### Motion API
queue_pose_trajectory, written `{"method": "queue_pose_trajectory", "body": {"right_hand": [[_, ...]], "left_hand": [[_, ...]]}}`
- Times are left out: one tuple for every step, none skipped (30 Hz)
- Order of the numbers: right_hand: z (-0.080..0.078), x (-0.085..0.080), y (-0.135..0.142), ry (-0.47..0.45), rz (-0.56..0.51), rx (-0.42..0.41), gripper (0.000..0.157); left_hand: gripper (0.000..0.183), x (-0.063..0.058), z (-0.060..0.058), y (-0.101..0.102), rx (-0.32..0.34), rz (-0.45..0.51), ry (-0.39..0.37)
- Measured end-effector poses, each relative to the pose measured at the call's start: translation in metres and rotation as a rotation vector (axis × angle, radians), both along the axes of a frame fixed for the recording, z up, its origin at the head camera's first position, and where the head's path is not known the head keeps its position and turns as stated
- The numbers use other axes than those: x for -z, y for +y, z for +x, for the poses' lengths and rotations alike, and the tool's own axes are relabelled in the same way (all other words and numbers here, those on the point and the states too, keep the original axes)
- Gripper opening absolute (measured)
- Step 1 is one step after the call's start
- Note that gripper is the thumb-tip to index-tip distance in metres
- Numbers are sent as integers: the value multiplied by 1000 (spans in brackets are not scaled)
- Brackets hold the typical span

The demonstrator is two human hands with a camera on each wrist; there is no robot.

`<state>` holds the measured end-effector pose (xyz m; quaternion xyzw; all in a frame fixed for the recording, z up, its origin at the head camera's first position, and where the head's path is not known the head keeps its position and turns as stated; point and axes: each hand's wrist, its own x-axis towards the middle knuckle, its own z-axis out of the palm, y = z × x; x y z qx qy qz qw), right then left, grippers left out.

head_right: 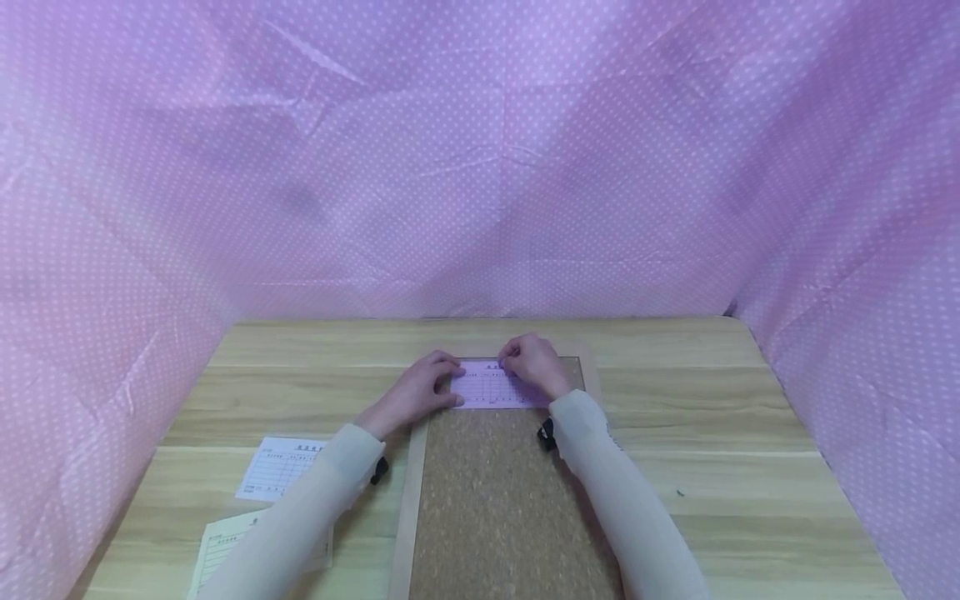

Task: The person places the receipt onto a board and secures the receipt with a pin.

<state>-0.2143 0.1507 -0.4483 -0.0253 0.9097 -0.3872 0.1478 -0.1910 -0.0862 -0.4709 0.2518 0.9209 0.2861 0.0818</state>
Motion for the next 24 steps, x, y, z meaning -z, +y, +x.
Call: {"method": "queue_pose_trajectory", "body": {"right_hand": [[0,0,0,0,1,-3,12],[1,-1,0,0,0,-5,12],[1,-1,0,2,1,-7,11],[1,-1,0,3,1,-8,11],[1,-1,0,5,2,-8,11],[1,-1,0,5,3,-8,11],[1,-1,0,6,3,-7,10],[0,-1,0,8,5,-9,10],[0,-1,0,9,7,-9,10],[-1,-1,0,12,10,-11,10],[-1,0,0,14,14,-12,10],[-2,0,1,15,18,-13,10],[-2,0,1,15,20,-14,11],[-2,0,1,16,24,-14,11],[-3,1,1,13,26,-12,12],[-3,1,1,11,27,-12,13],[-3,1,2,7,27,-8,13],[-3,1,2,3,24,-5,14],[-2,1,2,-1,19,-2,14],[-2,1,1,-4,17,1,14],[-2,1,1,-7,13,3,14],[-2,1,1,-9,11,7,14],[-2,1,1,-10,10,7,13],[-1,1,1,-12,11,7,13]], "left_hand": [[48,0,0,0,1,1,1],[48,0,0,0,3,2,2],[48,0,0,0,4,4,5],[48,0,1,0,4,5,7],[48,0,1,0,5,6,9],[48,0,1,0,7,7,11],[48,0,1,0,7,7,13],[48,0,1,0,8,7,14],[48,0,0,0,7,7,15],[48,0,0,0,8,7,17],[48,0,0,0,8,5,18],[47,0,0,-1,8,5,19],[47,0,0,-1,8,5,20],[47,-1,0,-1,8,5,20],[47,-1,0,-1,7,5,18],[47,-1,0,-1,8,2,17],[47,-1,0,-1,8,-1,16],[47,-1,0,-1,10,1,17],[47,-1,0,-1,10,0,15],[47,0,0,-1,9,-3,13],[47,0,0,-1,9,-5,12],[47,0,0,-1,8,-6,12],[47,0,0,-1,6,-5,11],[47,0,0,-1,5,-6,11]]}}
